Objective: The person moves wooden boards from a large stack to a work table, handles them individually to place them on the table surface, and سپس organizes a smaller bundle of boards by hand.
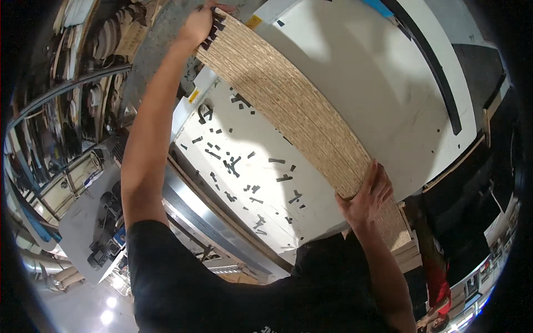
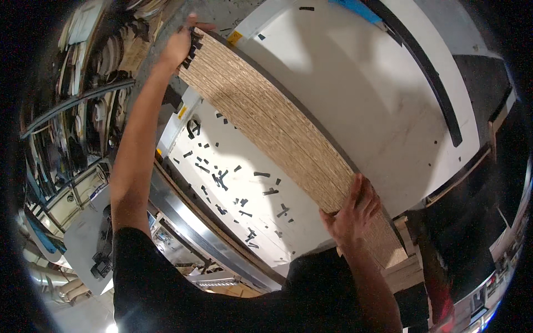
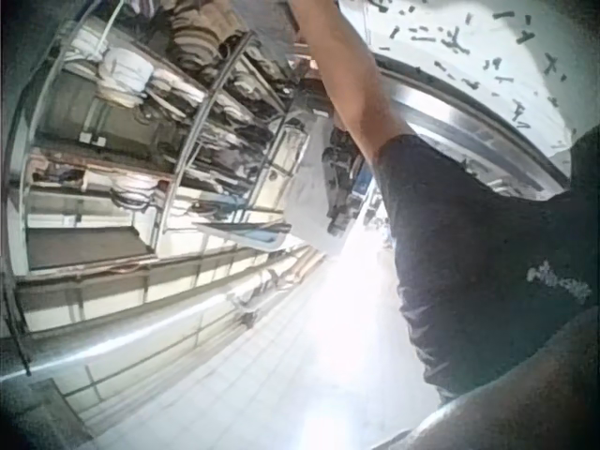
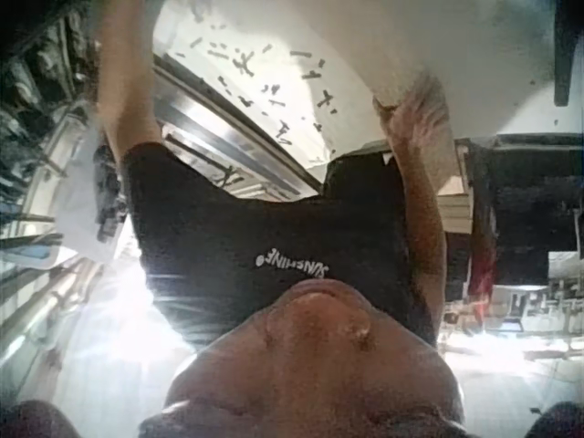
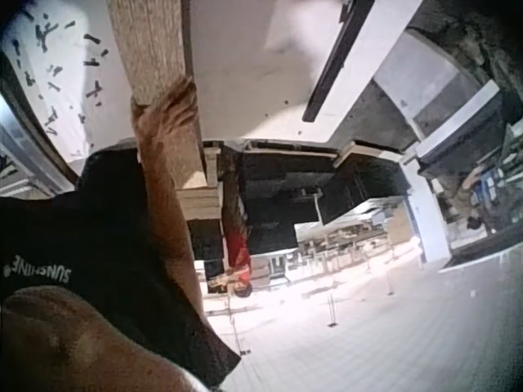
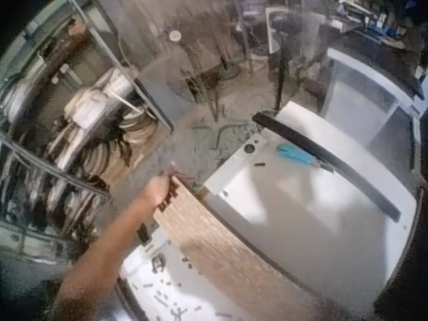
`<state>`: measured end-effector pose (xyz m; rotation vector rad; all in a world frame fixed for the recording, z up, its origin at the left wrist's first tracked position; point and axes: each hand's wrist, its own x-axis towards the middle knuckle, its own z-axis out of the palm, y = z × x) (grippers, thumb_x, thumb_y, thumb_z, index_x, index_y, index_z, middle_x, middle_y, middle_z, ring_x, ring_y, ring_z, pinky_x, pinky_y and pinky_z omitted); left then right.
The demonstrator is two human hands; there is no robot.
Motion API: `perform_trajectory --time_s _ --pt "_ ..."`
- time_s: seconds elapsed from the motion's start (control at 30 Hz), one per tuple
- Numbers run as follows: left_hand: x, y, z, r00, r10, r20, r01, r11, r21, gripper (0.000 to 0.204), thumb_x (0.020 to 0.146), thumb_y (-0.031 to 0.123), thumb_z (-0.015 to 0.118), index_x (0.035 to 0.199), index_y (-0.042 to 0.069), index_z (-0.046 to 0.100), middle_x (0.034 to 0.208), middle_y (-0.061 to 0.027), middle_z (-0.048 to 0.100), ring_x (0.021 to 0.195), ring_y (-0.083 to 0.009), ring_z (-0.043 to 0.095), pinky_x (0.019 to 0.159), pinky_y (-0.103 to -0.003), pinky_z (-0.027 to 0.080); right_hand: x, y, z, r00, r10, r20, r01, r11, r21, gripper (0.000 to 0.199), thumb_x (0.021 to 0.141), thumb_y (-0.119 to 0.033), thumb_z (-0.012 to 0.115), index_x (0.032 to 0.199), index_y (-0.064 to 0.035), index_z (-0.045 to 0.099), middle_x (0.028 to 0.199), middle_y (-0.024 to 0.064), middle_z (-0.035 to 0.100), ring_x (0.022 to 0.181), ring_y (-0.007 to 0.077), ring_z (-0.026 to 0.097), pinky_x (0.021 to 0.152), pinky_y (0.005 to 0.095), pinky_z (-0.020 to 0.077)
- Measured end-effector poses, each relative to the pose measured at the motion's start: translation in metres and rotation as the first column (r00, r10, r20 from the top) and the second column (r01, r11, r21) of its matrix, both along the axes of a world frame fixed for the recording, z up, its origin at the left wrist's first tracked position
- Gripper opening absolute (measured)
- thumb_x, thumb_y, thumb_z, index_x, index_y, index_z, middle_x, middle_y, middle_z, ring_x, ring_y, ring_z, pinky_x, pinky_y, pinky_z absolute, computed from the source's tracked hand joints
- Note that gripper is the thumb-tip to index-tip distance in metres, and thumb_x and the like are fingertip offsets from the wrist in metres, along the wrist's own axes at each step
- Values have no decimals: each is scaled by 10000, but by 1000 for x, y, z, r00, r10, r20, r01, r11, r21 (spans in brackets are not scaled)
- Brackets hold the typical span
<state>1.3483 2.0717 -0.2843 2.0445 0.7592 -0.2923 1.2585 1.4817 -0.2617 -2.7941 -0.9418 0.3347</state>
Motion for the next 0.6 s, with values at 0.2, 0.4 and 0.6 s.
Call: perform_trajectory --time_s 0.2,0.4,0.6 --pt "-11 1 -8 986 43 -158 32 896 443 848 1068 742 164 1377 178 717 1457 -188 613 1320 -380 594 1166 -519 438 -2 -1 8 1000 6 -27 -6 1000 9 1368 654 -509 945 1687 -59 168 1525 251 414 1343 421 438 1073 621 348" --pt "31 -3 15 985 16 -170 -2 997 83 737 1104 648 212 1317 194 751 1406 -267 641 1326 -459 586 1154 -586 449 -2 5 9 992 -23 -121 22 1000 -16 1369 624 -404 969 1678 -26 182 1518 270 407 1300 418 459 1079 628 341" --pt "46 -51 15 955 297 -3 -234 761 605 867 1029 794 222 1296 172 763 1377 -249 671 1300 -481 594 1132 -604 435 6 0 19 999 8 -35 -7 1000 12 1385 606 -437 967 1682 -40 191 1512 266 418 1319 426 451 1096 621 340"
